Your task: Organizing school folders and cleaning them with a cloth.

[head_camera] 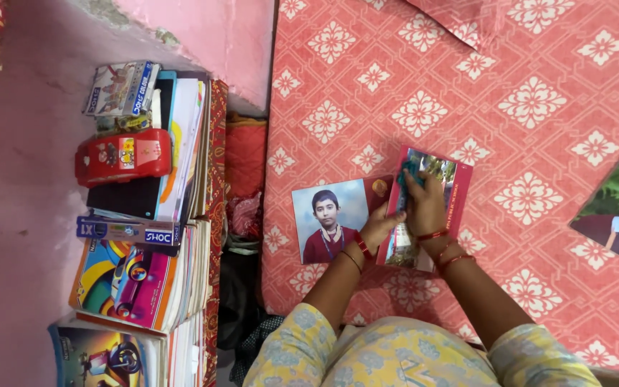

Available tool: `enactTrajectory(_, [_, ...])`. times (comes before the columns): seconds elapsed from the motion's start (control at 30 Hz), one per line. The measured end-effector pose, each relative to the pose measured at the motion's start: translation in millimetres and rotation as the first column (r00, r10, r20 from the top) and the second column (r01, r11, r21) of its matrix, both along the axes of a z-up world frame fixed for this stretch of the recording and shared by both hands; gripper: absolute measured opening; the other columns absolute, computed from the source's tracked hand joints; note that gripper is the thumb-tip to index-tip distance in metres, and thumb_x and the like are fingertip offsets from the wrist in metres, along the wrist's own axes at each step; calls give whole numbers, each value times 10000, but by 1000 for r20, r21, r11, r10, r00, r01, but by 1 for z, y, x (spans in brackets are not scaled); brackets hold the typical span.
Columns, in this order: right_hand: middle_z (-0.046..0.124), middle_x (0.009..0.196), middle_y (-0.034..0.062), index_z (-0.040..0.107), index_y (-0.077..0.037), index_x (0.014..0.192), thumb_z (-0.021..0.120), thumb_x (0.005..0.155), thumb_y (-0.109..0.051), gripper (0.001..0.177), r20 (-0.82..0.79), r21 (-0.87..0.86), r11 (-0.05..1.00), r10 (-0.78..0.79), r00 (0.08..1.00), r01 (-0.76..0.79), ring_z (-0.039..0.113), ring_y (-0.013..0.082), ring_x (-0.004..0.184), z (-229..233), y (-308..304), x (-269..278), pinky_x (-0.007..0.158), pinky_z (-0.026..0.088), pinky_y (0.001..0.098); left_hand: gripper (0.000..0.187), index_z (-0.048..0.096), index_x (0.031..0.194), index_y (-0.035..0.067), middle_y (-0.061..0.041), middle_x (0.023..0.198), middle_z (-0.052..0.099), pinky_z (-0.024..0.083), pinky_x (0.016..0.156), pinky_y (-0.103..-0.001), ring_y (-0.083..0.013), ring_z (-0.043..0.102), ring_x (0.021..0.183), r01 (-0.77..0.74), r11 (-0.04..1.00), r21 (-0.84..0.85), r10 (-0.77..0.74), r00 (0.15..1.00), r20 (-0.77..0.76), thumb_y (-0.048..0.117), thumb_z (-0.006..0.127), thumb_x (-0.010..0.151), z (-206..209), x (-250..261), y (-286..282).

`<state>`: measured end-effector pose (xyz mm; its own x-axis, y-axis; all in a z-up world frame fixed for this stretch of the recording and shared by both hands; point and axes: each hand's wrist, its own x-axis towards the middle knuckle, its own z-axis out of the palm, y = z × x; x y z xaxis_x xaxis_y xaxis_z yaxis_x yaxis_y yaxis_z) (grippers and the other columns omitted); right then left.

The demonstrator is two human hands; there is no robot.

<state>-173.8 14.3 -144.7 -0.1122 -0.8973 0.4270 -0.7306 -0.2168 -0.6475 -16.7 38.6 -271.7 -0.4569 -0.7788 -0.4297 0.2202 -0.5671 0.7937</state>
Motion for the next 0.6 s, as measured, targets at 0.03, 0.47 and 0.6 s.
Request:
enactTrajectory(0.03, [626,1163,240,665,-30,1322,579,882,40,453,3,1,1000,-1,1000,1,599,401,1046,-11,-4,-8,892,510,461,461,533,1460,60,-19,1237,633,474,1002,-311,-117,588,1120,1,1000,1,-1,1000,3,207,649,1039,9,-1,1])
enactTrajectory(0.47, [670,1227,174,638,-36,1376,725,929,-153,471,353,378,915,1,935,-144,644,259,1094,-32,-19,-184,927,516,370,495,567,1405,29,-68,1220,685,505,970,-357,-178,635,1096,312,947,78,-317,947,55,160,698,946,93,20,-92])
enactTrajectory(0.6, [751,1054,108,669,-28,1295,728,897,-185,431,447,581,712,125,886,-394,682,162,941,-19,8,-216,831,554,351,607,540,1447,1,-97,1312,647,468,1018,-362,-199,593,1200,606,791,79,-606,760,234,219,755,923,119,15,-122])
